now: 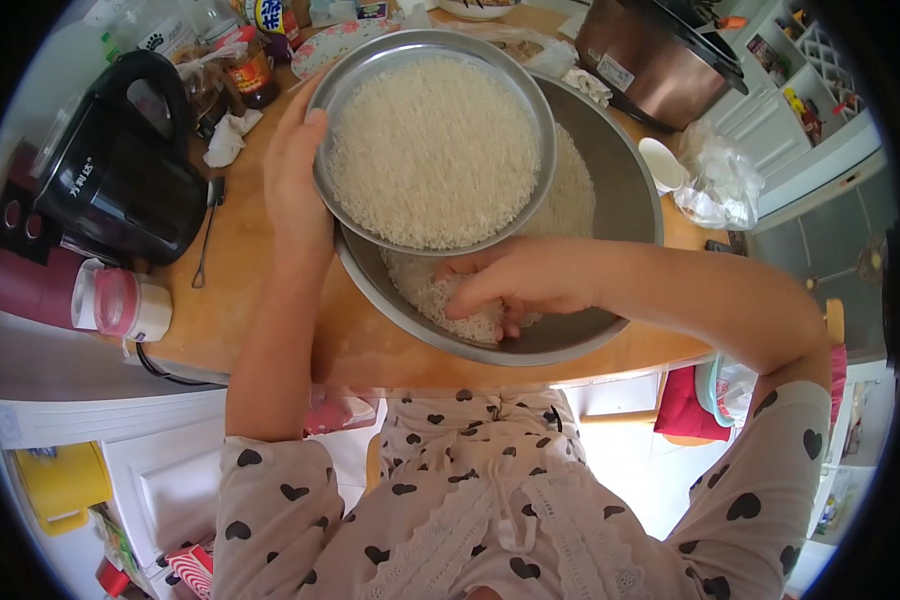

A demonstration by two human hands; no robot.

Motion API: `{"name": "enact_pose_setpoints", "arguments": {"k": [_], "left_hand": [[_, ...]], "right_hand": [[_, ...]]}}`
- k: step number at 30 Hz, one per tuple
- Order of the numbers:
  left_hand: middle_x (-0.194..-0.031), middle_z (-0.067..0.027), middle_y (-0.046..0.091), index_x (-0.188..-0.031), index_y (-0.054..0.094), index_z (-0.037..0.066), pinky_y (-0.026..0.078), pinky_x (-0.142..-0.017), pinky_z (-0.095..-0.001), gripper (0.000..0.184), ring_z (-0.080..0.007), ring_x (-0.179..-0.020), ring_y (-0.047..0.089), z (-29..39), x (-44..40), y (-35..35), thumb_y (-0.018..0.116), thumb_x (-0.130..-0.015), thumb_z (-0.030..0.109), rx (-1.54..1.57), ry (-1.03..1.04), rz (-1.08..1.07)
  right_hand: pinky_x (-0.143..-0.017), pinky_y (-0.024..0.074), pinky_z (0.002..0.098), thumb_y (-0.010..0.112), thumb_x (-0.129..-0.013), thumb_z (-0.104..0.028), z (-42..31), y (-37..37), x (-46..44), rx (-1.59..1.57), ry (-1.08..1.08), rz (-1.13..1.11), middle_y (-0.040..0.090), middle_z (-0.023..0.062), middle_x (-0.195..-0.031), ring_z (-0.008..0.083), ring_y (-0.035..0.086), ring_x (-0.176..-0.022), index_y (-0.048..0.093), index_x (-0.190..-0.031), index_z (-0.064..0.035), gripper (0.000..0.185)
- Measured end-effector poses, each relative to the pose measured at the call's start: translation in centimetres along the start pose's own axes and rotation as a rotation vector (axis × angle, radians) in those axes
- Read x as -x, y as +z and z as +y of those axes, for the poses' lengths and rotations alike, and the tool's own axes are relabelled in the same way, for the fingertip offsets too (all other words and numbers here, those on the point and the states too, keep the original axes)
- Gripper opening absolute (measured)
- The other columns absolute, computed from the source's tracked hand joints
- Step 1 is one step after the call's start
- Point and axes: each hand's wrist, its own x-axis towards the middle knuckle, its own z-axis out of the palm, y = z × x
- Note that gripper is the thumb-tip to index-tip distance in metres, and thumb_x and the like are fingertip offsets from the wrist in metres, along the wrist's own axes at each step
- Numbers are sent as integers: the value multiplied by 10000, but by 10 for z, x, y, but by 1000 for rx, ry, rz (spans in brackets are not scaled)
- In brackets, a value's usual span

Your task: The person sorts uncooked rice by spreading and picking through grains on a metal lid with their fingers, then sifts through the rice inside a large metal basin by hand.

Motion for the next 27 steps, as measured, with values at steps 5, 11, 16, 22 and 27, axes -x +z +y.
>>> {"name": "enact_pose_setpoints", "arguments": {"k": [5,11,16,22,27], "left_hand": [[-1222,-151,532,-1253,464,-91,372,-970,-300,453,-204,-1117,509,4,2,2,455,-880,167,7,-39,4],[-1220,-145,539,-1267,460,-77,387,-958,-290,443,-191,-1104,521,5,2,1,458,-892,159,-10,-68,5],[-1216,-131,546,-1274,465,-58,391,-951,-282,427,-174,-1096,525,5,3,0,451,-902,152,13,-94,-25],[-1211,-125,550,-1278,460,-53,393,-946,-276,417,-162,-1091,525,5,3,1,441,-909,141,38,-103,-37],[-1195,-122,555,-1272,465,-52,396,-938,-273,408,-158,-1084,527,5,3,0,444,-908,132,74,-111,-26]], "right_hand": [[-497,369,236,571,-881,-426,8,-20,7,-11,86,-184,531,29,-761,73,466,-645,588,-858,-55,372],[-418,303,211,532,-918,-370,13,-57,37,-127,50,-110,494,22,-690,91,383,-493,574,-770,-55,350],[-400,295,219,517,-929,-353,-10,-72,60,-110,-25,-11,519,25,-696,94,411,-482,571,-746,-59,350],[-418,307,236,528,-919,-349,-62,-62,53,65,-120,35,547,26,-709,107,445,-497,584,-780,-54,331],[-540,431,286,524,-920,-353,-100,-43,36,135,-223,60,597,56,-836,169,579,-658,589,-870,-43,320]]}}
